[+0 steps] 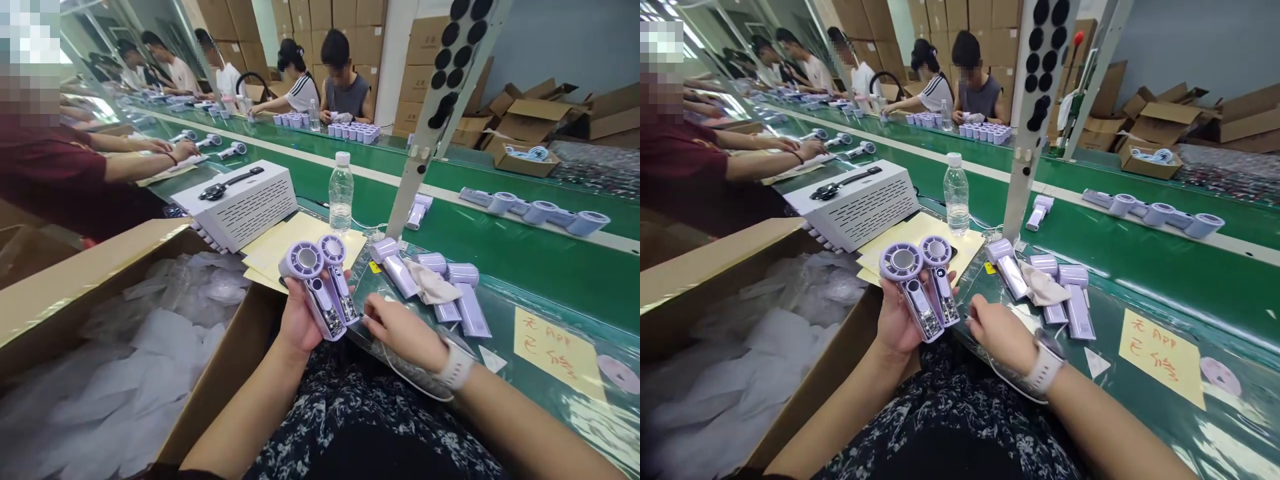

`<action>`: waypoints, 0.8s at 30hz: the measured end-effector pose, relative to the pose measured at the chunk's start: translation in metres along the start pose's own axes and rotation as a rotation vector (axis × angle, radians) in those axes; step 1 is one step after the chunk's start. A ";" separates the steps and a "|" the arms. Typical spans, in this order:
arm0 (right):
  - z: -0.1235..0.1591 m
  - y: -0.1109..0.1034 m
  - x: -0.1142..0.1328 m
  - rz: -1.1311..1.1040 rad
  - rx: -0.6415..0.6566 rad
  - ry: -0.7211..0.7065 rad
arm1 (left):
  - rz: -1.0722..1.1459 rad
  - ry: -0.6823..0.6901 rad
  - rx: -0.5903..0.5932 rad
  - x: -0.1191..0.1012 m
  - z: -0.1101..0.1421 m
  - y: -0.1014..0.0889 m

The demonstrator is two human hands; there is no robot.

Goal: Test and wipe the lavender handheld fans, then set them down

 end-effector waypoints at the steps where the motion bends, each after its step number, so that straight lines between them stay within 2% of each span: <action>1: 0.006 0.001 -0.001 -0.165 0.033 -0.022 | -0.004 0.019 0.018 -0.001 -0.001 0.006; 4: 0.023 0.006 -0.006 -0.752 0.121 -0.016 | 0.002 0.103 0.047 -0.002 -0.007 0.026; 6: 0.031 0.007 -0.008 -0.906 0.096 -0.016 | 0.019 0.130 0.059 0.002 -0.011 0.041; 10: 0.043 -0.004 -0.008 -0.846 -0.153 -0.082 | 0.032 0.097 0.094 0.020 -0.017 0.067; 12: 0.049 -0.005 -0.010 -0.871 -0.215 -0.082 | 0.010 0.089 0.094 0.029 -0.018 0.074; 18: 0.061 -0.001 -0.016 -1.008 -0.279 -0.080 | -0.038 0.109 0.066 0.044 -0.014 0.078; 21: 0.061 -0.005 -0.011 -0.870 -0.278 -0.154 | 0.008 0.101 0.077 0.045 -0.012 0.077; 24: 0.061 -0.007 -0.005 -0.689 -0.272 -0.216 | 0.090 0.076 0.032 0.042 -0.009 0.073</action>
Point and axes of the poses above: each hand's wrist, its own z-axis away from the middle knuckle, its own y-axis out of the palm, x = y × z, the point moved 7 cm from there along -z, towards the middle knuckle
